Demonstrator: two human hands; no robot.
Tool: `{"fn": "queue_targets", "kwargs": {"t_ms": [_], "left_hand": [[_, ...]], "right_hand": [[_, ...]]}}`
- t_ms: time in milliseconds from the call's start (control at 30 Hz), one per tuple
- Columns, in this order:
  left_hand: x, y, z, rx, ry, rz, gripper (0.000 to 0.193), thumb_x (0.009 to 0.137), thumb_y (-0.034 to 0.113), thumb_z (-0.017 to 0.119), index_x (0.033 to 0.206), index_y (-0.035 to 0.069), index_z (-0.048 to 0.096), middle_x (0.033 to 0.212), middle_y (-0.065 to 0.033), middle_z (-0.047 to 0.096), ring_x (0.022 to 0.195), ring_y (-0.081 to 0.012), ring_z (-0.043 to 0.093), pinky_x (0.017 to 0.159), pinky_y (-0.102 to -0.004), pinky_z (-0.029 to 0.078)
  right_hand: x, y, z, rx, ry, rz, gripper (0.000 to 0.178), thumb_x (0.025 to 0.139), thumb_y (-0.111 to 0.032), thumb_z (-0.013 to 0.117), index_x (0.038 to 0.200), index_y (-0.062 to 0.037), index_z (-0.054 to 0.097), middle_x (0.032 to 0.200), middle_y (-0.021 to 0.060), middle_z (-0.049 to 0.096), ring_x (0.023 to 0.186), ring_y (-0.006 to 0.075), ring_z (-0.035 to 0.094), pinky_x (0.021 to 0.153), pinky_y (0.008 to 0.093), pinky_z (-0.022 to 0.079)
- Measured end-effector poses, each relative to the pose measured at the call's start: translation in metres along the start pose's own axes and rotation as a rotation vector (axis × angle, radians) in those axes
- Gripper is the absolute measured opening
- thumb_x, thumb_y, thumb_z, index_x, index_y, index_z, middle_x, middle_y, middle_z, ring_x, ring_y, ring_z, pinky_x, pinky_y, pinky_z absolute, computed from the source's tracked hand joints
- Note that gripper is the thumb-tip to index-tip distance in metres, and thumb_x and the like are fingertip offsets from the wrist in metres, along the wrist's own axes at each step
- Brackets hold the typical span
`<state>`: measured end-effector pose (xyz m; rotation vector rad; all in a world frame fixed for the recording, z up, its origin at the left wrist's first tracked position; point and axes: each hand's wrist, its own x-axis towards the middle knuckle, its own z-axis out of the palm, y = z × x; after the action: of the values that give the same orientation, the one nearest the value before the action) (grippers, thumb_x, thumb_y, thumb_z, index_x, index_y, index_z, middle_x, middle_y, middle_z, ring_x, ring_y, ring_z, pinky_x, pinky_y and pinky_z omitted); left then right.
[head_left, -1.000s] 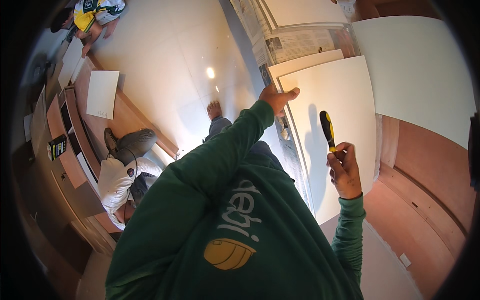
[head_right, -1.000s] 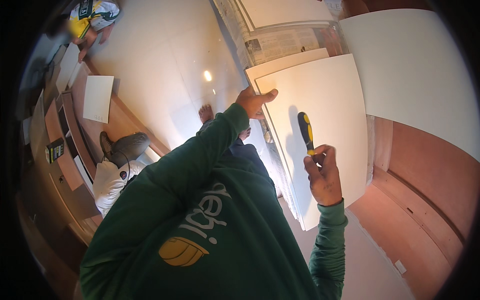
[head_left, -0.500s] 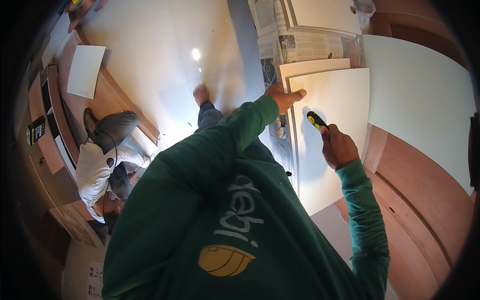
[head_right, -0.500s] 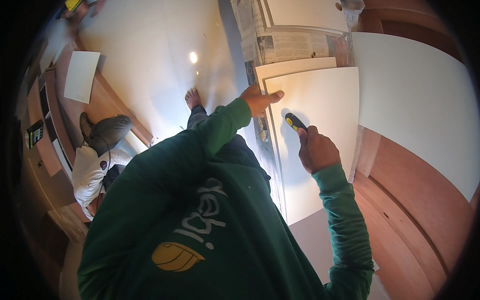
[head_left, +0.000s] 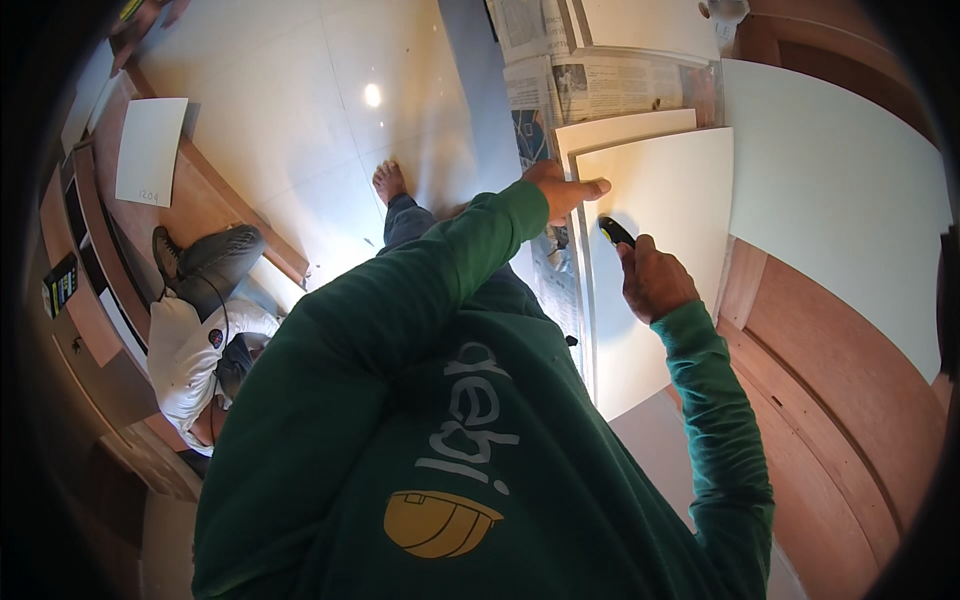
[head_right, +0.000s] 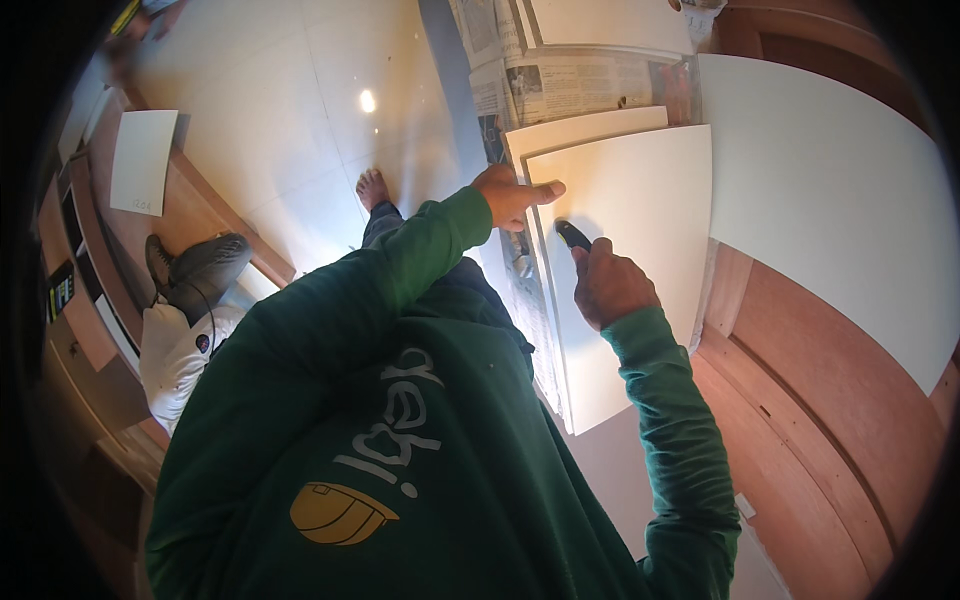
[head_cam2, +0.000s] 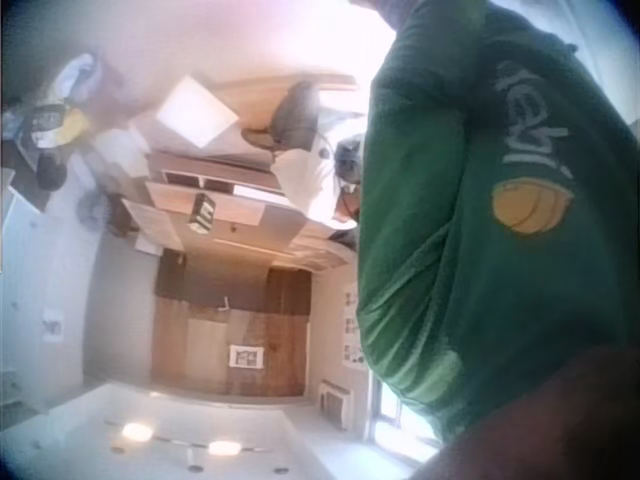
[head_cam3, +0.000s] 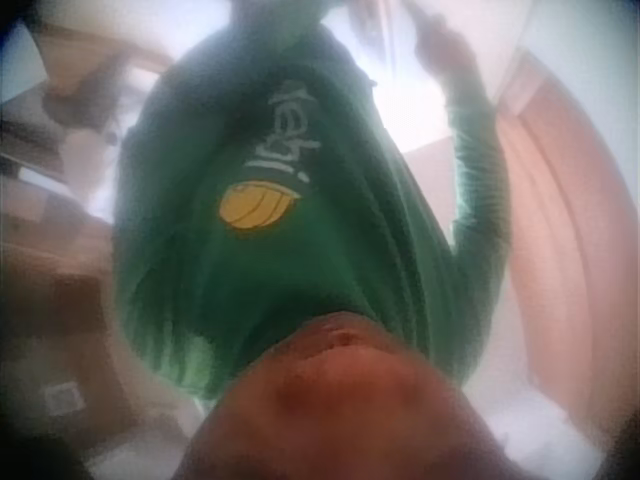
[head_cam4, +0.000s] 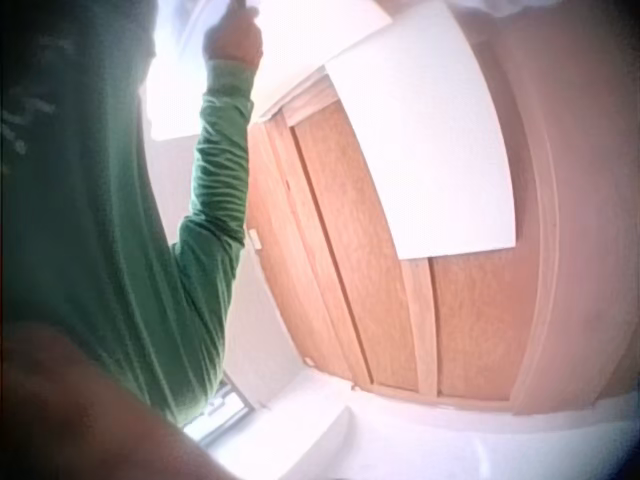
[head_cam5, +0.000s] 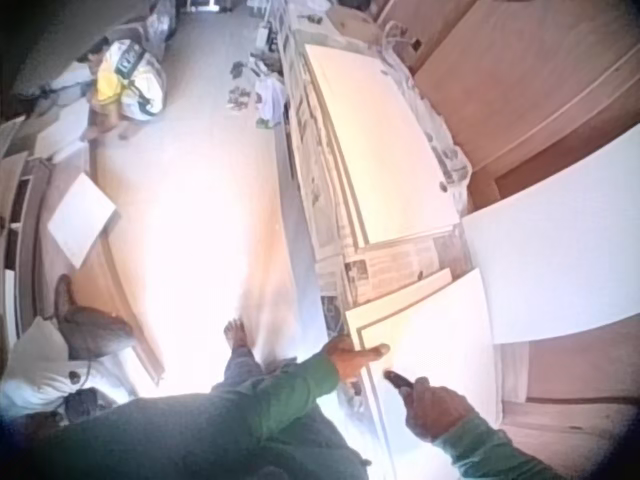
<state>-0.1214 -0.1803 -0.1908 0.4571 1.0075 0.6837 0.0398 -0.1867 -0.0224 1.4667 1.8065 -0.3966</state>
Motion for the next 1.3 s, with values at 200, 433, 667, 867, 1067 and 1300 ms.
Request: {"fn": "queue_targets", "kwargs": {"t_ms": [200,433,667,867,1067,1300], "left_hand": [[-0.001,0.001,0.003,0.036,0.047,-0.005,0.065,0.088,0.047,0.083,0.133,0.003,0.068,0.113,-0.0182,0.077,0.102,-0.0281,0.075,0.085,-0.0386,0.061],[-0.016,0.011,0.014,0.203,0.195,-0.038,0.065,0.087,0.051,0.082,0.125,-0.001,0.07,0.113,-0.02,0.076,0.105,-0.0295,0.073,0.092,-0.0403,0.058],[-0.022,0.019,0.018,0.166,0.248,-0.052,0.057,0.087,0.044,0.084,0.124,0.002,0.071,0.119,-0.0191,0.077,0.111,-0.0356,0.073,0.1,-0.0424,0.056],[-0.012,0.009,0.023,0.184,0.292,-0.079,0.065,0.085,0.044,0.085,0.128,-0.001,0.065,0.123,-0.0231,0.073,0.12,-0.0399,0.068,0.105,-0.0453,0.053],[-0.005,-0.001,0.026,0.132,0.297,-0.052,0.066,0.084,0.043,0.085,0.129,-0.001,0.064,0.125,-0.0236,0.072,0.12,-0.0405,0.068,0.106,-0.0459,0.053],[-0.008,0.001,0.027,0.117,0.306,-0.088,0.072,0.084,0.043,0.086,0.134,-0.002,0.059,0.122,-0.0256,0.073,0.119,-0.0422,0.069,0.105,-0.0474,0.053]], "right_hand": [[0.0,-0.013,-0.011,-0.096,-0.021,-0.008,0.036,0.112,-0.036,0.047,0.103,-0.0014,0.053,0.079,0.0224,0.073,0.074,0.0428,0.074,0.071,0.0528,0.06],[-0.002,-0.027,-0.011,-0.141,-0.04,0.041,0.035,0.111,-0.036,0.049,0.102,-0.0021,0.053,0.083,0.0214,0.075,0.077,0.0421,0.075,0.072,0.0514,0.061],[0.005,-0.039,-0.025,-0.14,-0.126,0.105,0.036,0.111,-0.036,0.05,0.104,-0.0008,0.055,0.091,0.023,0.076,0.086,0.0427,0.076,0.078,0.0514,0.061],[0.021,-0.047,-0.051,-0.042,-0.319,0.168,0.04,0.111,-0.032,0.047,0.115,0.006,0.061,0.103,0.0263,0.075,0.099,0.0423,0.075,0.089,0.0496,0.059],[0.053,-0.043,-0.046,0.026,-0.58,0.231,0.053,0.112,-0.035,0.04,0.116,0.0084,0.068,0.102,0.0265,0.074,0.099,0.0423,0.073,0.09,0.0486,0.057],[0.028,-0.052,-0.058,-0.079,-0.411,0.207,0.043,0.11,-0.035,0.048,0.118,0.0052,0.059,0.101,0.0271,0.075,0.098,0.0458,0.074,0.087,0.0523,0.058]]}}
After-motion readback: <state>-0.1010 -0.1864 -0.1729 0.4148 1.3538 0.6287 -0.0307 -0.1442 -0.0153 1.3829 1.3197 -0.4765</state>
